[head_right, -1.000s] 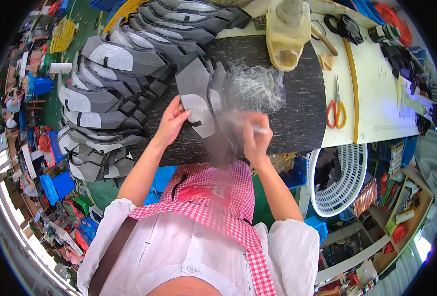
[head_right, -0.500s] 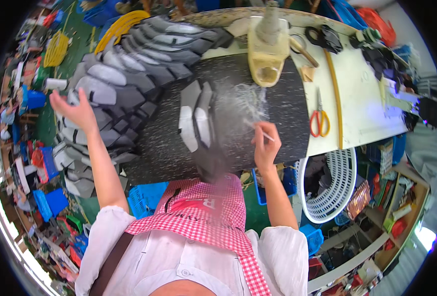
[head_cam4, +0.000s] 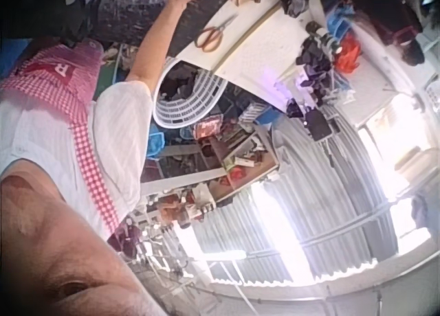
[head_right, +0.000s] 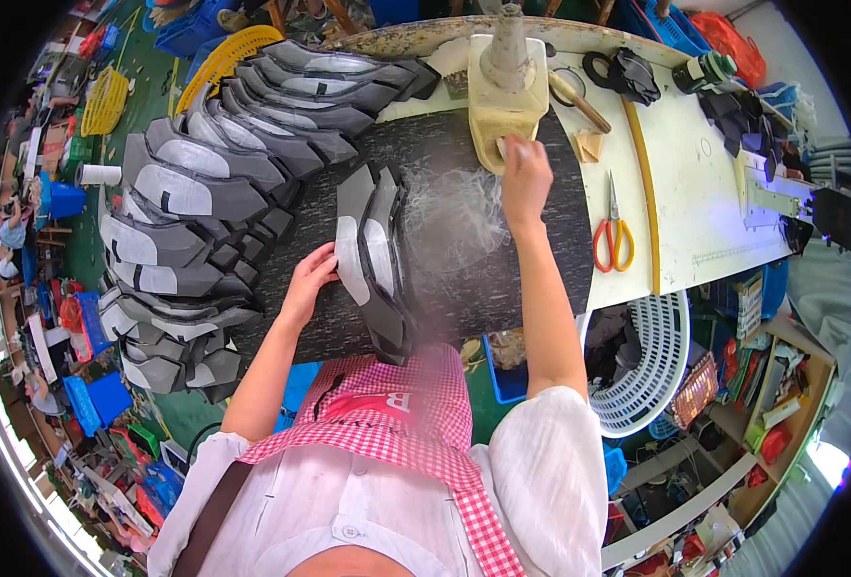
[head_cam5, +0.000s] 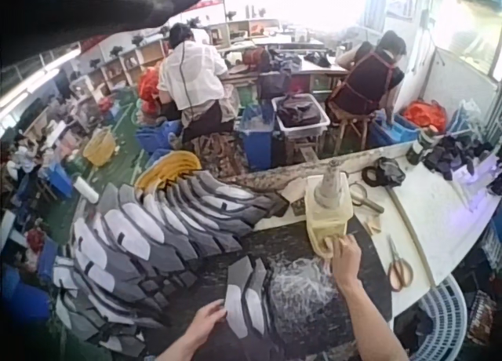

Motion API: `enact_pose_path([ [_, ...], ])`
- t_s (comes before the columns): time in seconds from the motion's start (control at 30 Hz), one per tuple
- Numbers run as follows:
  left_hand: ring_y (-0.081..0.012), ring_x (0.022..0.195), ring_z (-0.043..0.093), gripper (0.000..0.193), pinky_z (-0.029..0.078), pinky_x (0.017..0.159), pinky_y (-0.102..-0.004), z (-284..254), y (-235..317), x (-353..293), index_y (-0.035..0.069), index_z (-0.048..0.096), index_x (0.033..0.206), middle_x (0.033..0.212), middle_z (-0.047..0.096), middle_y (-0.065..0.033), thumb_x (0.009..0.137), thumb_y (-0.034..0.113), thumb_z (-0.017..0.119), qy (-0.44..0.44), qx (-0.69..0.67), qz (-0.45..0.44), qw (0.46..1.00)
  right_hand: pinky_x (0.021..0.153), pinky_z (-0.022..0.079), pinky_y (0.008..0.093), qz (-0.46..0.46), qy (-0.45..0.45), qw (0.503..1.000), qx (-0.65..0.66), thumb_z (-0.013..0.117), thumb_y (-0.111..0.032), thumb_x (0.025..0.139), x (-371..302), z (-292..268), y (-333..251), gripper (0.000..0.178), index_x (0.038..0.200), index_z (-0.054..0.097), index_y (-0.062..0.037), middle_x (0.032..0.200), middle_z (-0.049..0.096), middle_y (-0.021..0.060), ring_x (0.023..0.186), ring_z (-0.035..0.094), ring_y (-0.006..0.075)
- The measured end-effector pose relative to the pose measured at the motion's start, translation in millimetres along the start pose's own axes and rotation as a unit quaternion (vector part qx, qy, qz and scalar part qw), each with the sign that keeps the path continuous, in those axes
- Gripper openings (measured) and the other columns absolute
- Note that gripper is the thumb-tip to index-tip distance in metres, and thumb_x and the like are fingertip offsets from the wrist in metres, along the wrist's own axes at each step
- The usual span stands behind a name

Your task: The person applies adhesive to foam shoe components using an applicator stick, stacks the glued pieces together, and moves a glue container on the workbench.

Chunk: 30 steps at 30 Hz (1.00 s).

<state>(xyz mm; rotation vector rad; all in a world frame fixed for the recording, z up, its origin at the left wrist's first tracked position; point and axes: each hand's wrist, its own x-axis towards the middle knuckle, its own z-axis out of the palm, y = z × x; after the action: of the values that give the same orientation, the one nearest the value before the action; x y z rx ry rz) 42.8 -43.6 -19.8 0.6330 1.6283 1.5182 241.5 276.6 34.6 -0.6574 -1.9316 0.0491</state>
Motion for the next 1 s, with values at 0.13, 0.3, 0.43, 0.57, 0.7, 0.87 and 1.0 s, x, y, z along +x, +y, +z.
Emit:
enact_pose_path([
  [0.13,-0.0165,0.103,0.057,0.045,0.046,0.088,-0.0312,-4.6,-2.4,2.7,-0.001,0.050,0.131,0.115,0.061,-0.0082,0.092,0.019,0.059,-0.008,-0.044,-0.019,0.999,0.042,0.042,0.0264,0.382,0.027,0.872,0.303,0.052,-0.027,0.097,0.8,-16.0,-15.2,0.031,0.098,0.065,0.0006,0.078,0.062,0.0064,0.045,0.053,0.0130],
  [0.3,-0.0170,0.105,0.058,0.043,0.047,0.090,-0.0332,-9.0,-2.7,6.9,-0.003,0.049,0.127,0.117,0.060,-0.0090,0.087,0.009,0.061,-0.012,-0.182,-0.020,0.983,0.045,0.037,0.0204,0.462,0.063,0.622,0.629,0.051,-0.034,0.097,-48.8,-39.9,-7.1,0.037,0.100,0.060,0.0012,0.070,0.059,0.0035,0.051,0.051,0.0088],
  [0.43,-0.0196,0.107,0.058,0.051,0.048,0.090,-0.0351,-8.5,4.9,11.5,-0.004,0.043,0.130,0.118,0.057,-0.0119,0.084,0.004,0.063,-0.062,-0.249,-0.023,0.966,0.051,0.044,0.0229,0.401,-0.137,0.670,0.609,0.055,-0.031,0.093,-77.8,-27.0,-127.6,0.031,0.090,0.058,0.0001,0.073,0.063,0.0053,0.058,0.057,0.0104],
  [0.57,-0.0179,0.103,0.060,0.051,0.050,0.086,-0.0327,-14.0,9.2,12.0,-0.003,0.043,0.129,0.113,0.060,-0.0101,0.083,0.002,0.064,-0.059,-0.205,-0.017,0.977,0.060,0.051,0.0269,0.343,-0.239,0.779,0.466,0.052,-0.018,0.095,-50.9,16.3,-155.1,0.018,0.091,0.055,-0.0001,0.089,0.069,0.0139,0.065,0.062,0.0146],
  [0.7,-0.0175,0.101,0.061,0.053,0.051,0.085,-0.0310,-5.5,8.2,11.0,-0.004,0.043,0.131,0.112,0.061,-0.0098,0.083,0.003,0.065,-0.047,-0.160,-0.009,0.986,0.059,0.049,0.0253,0.321,-0.183,0.861,0.351,0.052,-0.017,0.095,-69.0,47.0,-141.5,0.018,0.089,0.055,0.0001,0.083,0.068,0.0113,0.064,0.061,0.0128],
  [0.87,-0.0153,0.099,0.063,0.054,0.052,0.085,-0.0309,-25.2,3.2,10.8,-0.004,0.043,0.133,0.115,0.063,-0.0100,0.083,0.000,0.063,-0.069,-0.236,-0.046,0.968,0.066,0.049,0.0300,0.240,-0.205,0.842,0.438,0.060,-0.002,0.082,-159.9,-23.3,-166.8,0.004,0.084,0.062,0.0001,0.080,0.065,0.0103,0.072,0.063,0.0181],
  [1.0,-0.0174,0.100,0.063,0.051,0.052,0.086,-0.0317,-28.0,2.4,21.3,-0.006,0.045,0.132,0.116,0.062,-0.0114,0.083,-0.003,0.061,-0.099,-0.223,-0.017,0.970,0.062,0.047,0.0259,0.183,-0.241,0.871,0.387,0.056,-0.005,0.090,-161.4,-37.9,-150.7,0.007,0.086,0.056,0.0009,0.087,0.066,0.0100,0.068,0.057,0.0096],
])
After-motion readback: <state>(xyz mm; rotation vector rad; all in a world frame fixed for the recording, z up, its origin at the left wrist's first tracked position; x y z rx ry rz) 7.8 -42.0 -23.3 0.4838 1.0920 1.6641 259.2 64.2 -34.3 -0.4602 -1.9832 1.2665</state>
